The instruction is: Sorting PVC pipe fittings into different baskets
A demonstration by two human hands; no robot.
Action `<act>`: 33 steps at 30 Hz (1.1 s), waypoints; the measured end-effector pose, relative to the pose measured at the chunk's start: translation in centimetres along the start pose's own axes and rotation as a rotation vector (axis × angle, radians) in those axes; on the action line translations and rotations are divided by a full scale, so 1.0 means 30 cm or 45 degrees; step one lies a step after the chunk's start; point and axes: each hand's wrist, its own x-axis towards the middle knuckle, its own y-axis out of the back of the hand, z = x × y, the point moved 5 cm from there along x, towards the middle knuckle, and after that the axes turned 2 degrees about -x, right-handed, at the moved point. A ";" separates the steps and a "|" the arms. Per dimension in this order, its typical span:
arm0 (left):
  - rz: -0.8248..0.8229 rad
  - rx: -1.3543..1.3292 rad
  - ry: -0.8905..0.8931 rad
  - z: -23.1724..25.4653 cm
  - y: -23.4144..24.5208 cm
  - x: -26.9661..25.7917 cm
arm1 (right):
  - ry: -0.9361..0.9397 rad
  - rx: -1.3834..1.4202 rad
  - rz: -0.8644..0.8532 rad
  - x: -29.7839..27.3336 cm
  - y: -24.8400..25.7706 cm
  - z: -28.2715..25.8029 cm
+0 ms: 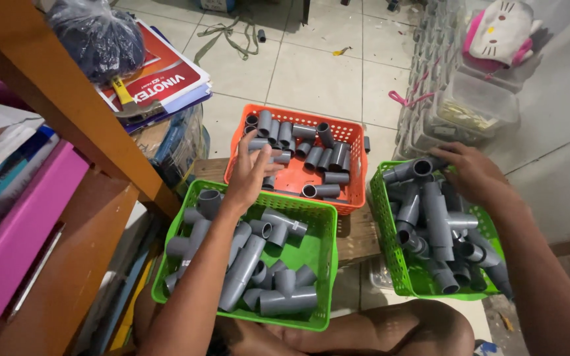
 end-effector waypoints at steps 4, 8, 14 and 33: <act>-0.001 -0.013 0.002 0.002 0.000 0.001 | 0.029 -0.252 -0.027 0.000 0.057 -0.101; -0.019 0.014 0.041 0.017 0.000 -0.013 | -0.022 -0.274 -0.174 0.022 0.047 -0.115; -0.032 0.053 0.046 0.040 0.002 -0.024 | 0.080 0.011 -0.108 0.077 -0.048 -0.034; 0.016 0.159 -0.059 -0.076 0.026 0.039 | 0.220 0.971 0.285 -0.169 0.321 -0.699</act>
